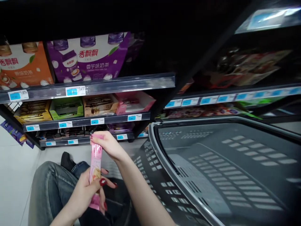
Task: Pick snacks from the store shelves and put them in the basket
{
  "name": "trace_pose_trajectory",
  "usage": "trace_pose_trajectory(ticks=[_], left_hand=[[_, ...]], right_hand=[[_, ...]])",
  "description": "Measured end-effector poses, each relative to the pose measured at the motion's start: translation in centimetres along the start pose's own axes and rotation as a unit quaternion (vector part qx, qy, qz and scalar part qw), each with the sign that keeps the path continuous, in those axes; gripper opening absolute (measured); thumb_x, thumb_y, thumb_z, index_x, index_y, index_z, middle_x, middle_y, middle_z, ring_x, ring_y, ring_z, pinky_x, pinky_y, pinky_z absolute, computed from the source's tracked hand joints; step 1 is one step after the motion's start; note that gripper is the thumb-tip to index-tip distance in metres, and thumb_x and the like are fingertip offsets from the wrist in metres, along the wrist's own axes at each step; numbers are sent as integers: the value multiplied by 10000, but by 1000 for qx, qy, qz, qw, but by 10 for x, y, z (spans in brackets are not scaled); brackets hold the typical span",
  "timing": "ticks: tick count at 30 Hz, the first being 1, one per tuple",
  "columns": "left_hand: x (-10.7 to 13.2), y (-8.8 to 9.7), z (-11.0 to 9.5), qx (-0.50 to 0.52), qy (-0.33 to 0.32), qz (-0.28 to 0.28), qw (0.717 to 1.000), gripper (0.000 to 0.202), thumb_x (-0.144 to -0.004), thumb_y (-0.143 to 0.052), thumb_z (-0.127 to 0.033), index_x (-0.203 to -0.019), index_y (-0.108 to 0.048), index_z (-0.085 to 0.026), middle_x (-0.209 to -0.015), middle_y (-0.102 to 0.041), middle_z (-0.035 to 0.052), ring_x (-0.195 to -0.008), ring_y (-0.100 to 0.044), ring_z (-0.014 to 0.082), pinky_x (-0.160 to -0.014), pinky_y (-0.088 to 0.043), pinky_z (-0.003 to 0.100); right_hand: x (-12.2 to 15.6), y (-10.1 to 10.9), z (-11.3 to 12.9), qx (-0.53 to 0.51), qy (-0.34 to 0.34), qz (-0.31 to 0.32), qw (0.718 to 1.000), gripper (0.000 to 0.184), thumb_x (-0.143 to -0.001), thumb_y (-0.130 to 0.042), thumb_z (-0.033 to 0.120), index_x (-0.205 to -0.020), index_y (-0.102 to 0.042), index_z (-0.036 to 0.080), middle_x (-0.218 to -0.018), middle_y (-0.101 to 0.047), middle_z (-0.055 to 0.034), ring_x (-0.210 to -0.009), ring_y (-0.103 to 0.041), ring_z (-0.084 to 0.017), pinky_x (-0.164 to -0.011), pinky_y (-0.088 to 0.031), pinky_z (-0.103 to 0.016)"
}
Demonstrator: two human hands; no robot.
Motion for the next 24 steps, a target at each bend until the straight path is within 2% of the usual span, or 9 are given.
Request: trace_pose_trajectory(ticks=[3,5,8,11,13,16,19,21,24], left_hand=[[1,-1,4,27,-3,14,1000,276,-774,-630,-311,-978,-519,-161,-795,-680,45,-344,-555,73,-318,-448,154],[2,-10,9,98,4,70,993,345,-797,-577,-409,-1024,-542,-152,-761,-666,51,-343,-535,75,-306,-431,163],[7,-24,16,232,25,154,960,480,-810,-492,-523,-1041,-588,-114,-653,-603,26,-374,-498,63,-327,-417,159],[10,-26,17,240,20,171,955,364,-776,-614,-385,-1013,-608,-109,-620,-590,16,-430,-547,83,-347,-440,152],[9,-23,14,180,14,139,974,311,-715,-691,-308,-961,-614,-134,-651,-634,29,-439,-593,121,-328,-466,181],[8,-9,2,51,-9,6,999,269,-649,-749,-276,-842,-612,-147,-691,-667,30,-466,-622,150,-370,-516,236],[13,2,-19,-65,-62,-109,990,256,-630,-754,-238,-833,-625,-150,-692,-668,21,-555,-622,133,-506,-539,225],[16,5,-25,-119,-83,-138,980,284,-605,-754,-193,-859,-633,-156,-664,-659,11,-600,-608,127,-563,-523,205],[15,9,-20,-157,-78,-147,973,331,-575,-746,-151,-884,-628,-164,-652,-656,7,-624,-601,132,-579,-501,196]], right_hand=[[0,0,2,-6,7,9,1000,296,-695,-665,345,-549,-581,101,-495,-482,19,-466,-398,-77,-467,-271,-202],[2,4,7,-21,20,21,999,293,-701,-675,357,-578,-600,102,-516,-499,14,-467,-410,-72,-456,-273,-194],[4,12,16,-60,44,54,996,352,-690,-681,454,-607,-620,118,-542,-484,28,-388,-340,-35,-388,-200,-180],[5,19,23,-100,66,87,989,454,-581,-716,569,-547,-588,134,-596,-467,37,-324,-269,-6,-342,-157,-183],[6,23,25,-118,77,93,986,460,-554,-726,578,-538,-576,144,-639,-469,27,-360,-350,-30,-355,-238,-191],[7,27,26,-138,89,83,983,406,-582,-726,540,-625,-606,154,-697,-506,0,-534,-488,-99,-464,-370,-216],[8,30,23,-153,68,61,984,337,-639,-728,421,-836,-635,164,-824,-619,-48,-657,-541,-118,-548,-412,-207],[8,32,21,-139,46,39,989,344,-661,-725,320,-952,-625,165,-894,-665,-75,-678,-568,-118,-588,-434,-210],[7,37,24,-82,32,10,996,332,-639,-728,242,-945,-643,145,-873,-692,-84,-730,-616,-148,-669,-474,-254]])
Point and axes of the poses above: each hand's wrist, its own x-axis away from the middle knuckle, its own y-axis out of the back of the hand, z = x × y, the point moved 9 cm from there along -x, towards the middle knuckle
